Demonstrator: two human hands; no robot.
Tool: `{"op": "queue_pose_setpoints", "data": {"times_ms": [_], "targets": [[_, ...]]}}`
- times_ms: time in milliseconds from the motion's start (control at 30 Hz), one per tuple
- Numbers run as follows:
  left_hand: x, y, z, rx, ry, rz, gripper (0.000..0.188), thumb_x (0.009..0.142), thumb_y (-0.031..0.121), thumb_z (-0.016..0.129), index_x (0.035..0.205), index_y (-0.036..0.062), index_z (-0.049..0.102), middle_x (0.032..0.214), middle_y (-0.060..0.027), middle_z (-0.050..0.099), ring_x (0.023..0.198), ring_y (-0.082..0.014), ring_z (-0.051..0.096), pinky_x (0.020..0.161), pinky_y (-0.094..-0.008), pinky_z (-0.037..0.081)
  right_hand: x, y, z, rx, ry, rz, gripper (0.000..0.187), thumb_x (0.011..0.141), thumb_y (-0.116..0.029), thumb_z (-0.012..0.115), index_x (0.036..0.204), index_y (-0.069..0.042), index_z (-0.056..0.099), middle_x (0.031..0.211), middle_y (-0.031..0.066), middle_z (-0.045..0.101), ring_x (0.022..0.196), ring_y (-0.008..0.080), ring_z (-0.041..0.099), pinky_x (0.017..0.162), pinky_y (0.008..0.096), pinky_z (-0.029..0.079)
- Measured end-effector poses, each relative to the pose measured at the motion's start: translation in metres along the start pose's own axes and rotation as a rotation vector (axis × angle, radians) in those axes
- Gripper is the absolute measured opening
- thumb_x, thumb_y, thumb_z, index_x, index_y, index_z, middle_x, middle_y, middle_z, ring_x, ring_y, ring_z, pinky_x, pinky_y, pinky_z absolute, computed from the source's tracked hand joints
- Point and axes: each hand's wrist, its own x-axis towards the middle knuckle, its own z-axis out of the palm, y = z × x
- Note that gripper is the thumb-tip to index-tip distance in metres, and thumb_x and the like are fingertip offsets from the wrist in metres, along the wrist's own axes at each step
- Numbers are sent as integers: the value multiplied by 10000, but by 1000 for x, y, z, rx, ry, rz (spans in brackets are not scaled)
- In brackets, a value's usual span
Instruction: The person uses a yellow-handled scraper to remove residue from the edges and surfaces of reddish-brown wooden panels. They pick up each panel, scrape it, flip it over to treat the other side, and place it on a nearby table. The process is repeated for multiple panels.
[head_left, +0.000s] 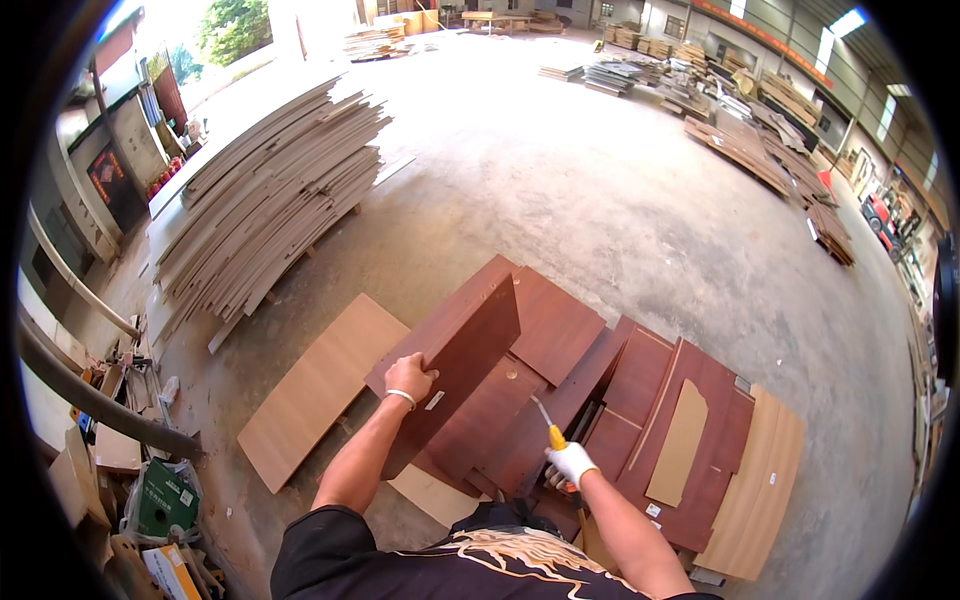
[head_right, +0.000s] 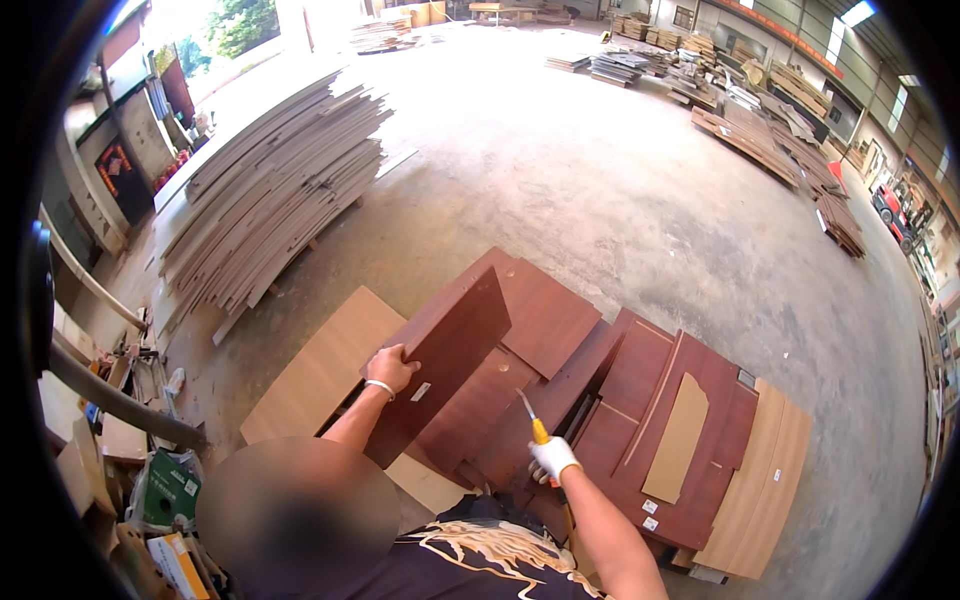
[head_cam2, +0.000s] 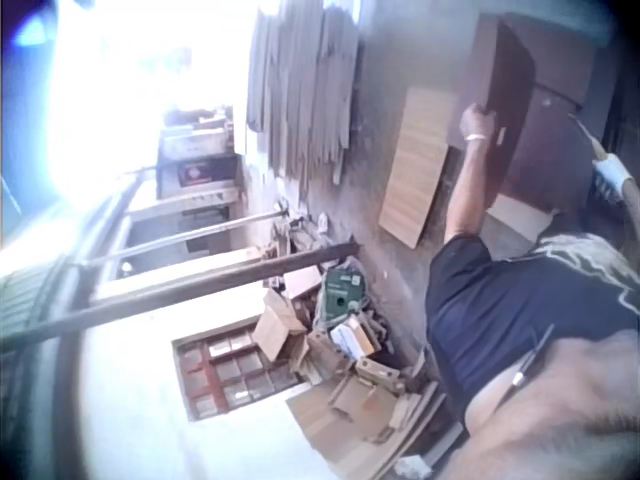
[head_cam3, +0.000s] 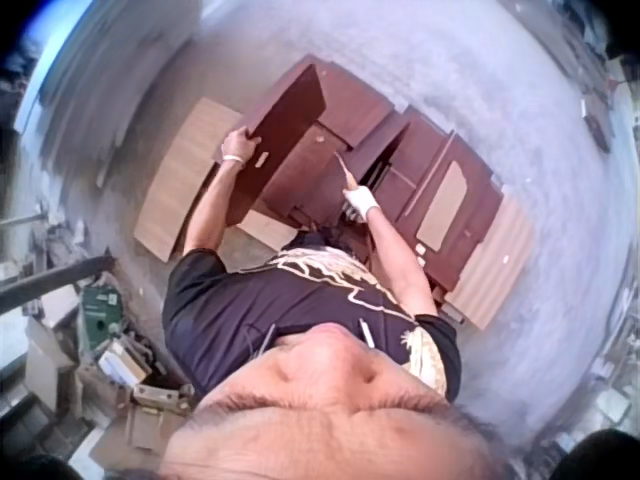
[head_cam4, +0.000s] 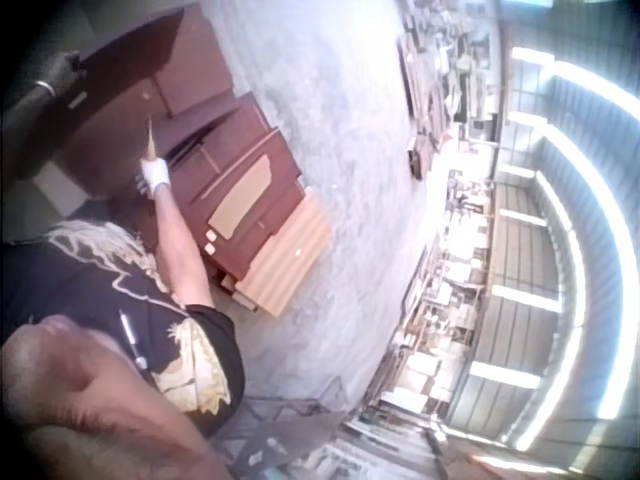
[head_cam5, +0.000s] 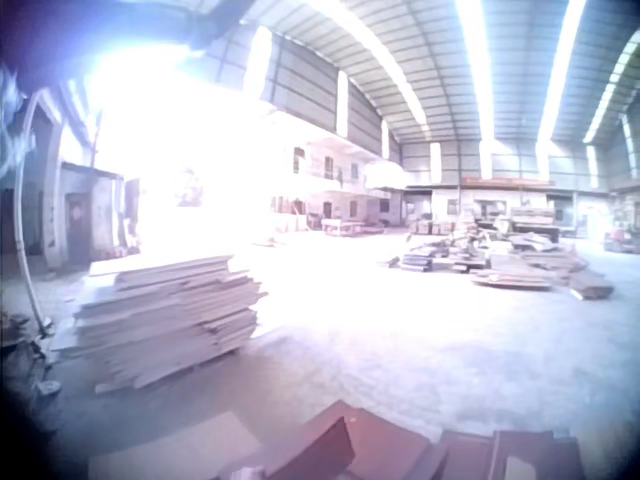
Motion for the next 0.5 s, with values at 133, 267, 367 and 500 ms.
{"op": "queue_pose_setpoints", "data": {"times_ms": [133,267,367,500], "targets": [[-11,-16,-36,-538,127,81,239,765,193,835,825,17,685,726,-119,678,676,-199,647,626,-363,498,48,-2,-38,174,-59,-183,291,962,-154,599,1219,-67,494,922,92,622,584,249,647,436,400,545],[-44,-26,-91,-1121,107,102,315,834,60,778,1107,-67,683,975,-79,722,850,-136,663,768,-280,545,44,-67,-19,234,9,-502,308,961,-130,614,1241,-72,498,1044,83,640,854,218,677,633,351,599],[-57,-43,-86,-1425,178,100,371,831,95,807,1132,-73,669,1018,-94,715,902,-153,666,804,-288,547,46,-114,1,291,-14,-841,262,925,27,546,1162,-73,495,1047,45,614,892,155,641,700,281,560],[-62,-90,-42,-1577,375,104,397,873,181,782,1169,-53,658,1070,-85,714,947,-173,667,868,-322,544,20,-175,26,113,146,-865,281,894,-18,647,1127,-102,515,903,9,573,774,111,581,686,267,485]]}}
